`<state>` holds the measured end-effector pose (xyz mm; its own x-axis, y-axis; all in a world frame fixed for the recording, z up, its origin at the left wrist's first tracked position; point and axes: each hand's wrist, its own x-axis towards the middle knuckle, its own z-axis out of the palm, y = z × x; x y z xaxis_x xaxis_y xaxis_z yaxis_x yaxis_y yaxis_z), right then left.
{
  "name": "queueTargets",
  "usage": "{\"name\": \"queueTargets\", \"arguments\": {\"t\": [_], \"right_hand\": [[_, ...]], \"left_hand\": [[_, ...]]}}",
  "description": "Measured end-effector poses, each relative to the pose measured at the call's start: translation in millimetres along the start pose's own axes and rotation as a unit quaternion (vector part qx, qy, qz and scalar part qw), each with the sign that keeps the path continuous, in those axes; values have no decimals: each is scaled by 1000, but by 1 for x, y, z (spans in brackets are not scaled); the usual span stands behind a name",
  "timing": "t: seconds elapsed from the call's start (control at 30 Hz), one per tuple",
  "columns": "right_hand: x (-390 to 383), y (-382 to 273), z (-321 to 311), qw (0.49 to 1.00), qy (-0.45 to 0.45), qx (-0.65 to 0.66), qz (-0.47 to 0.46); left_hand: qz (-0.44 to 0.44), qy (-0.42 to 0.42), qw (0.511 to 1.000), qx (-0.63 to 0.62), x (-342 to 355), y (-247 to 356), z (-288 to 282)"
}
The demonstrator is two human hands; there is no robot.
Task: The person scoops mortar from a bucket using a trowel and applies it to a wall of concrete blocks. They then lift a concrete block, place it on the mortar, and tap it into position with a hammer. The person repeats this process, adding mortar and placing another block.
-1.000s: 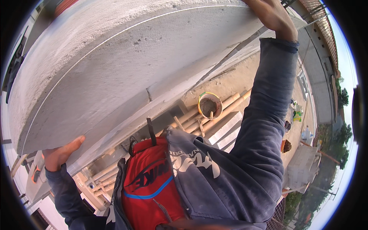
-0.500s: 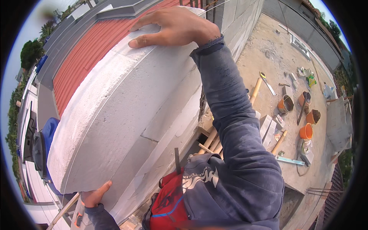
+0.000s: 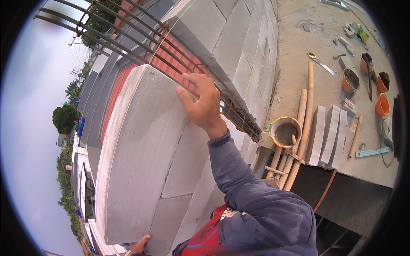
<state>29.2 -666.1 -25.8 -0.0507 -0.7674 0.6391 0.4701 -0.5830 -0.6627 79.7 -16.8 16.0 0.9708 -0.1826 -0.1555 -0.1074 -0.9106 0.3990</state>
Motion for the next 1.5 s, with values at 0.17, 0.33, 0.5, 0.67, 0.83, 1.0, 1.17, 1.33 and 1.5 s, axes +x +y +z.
{"name": "queueTargets", "arguments": {"t": [0.17,0.33,0.5,0.67,0.83,1.0,1.17,1.33,1.5], "right_hand": [[15,34,-2,988,-142,31,53],[6,41,6,983,-165,48,65],[11,38,4,974,-187,91,92],[10,45,1,972,-194,95,93],[6,49,5,975,-186,95,77],[2,46,9,979,-171,84,77],[6,63,6,970,-214,100,62],[21,55,-10,952,-271,106,92],[22,61,-6,955,-254,125,83]], "left_hand": [[-91,-45,973,-207,8,-8,-3],[-200,-64,966,-151,8,-2,-20],[-213,-18,972,-94,0,-61,-47],[-137,-16,989,-49,4,-25,-29],[-174,-4,973,-151,4,-32,-20],[-133,2,972,-192,7,-28,-16],[-119,28,966,-227,5,-19,-1],[-176,21,960,-218,17,-64,-13],[-181,40,973,-139,5,-71,-30]]}}
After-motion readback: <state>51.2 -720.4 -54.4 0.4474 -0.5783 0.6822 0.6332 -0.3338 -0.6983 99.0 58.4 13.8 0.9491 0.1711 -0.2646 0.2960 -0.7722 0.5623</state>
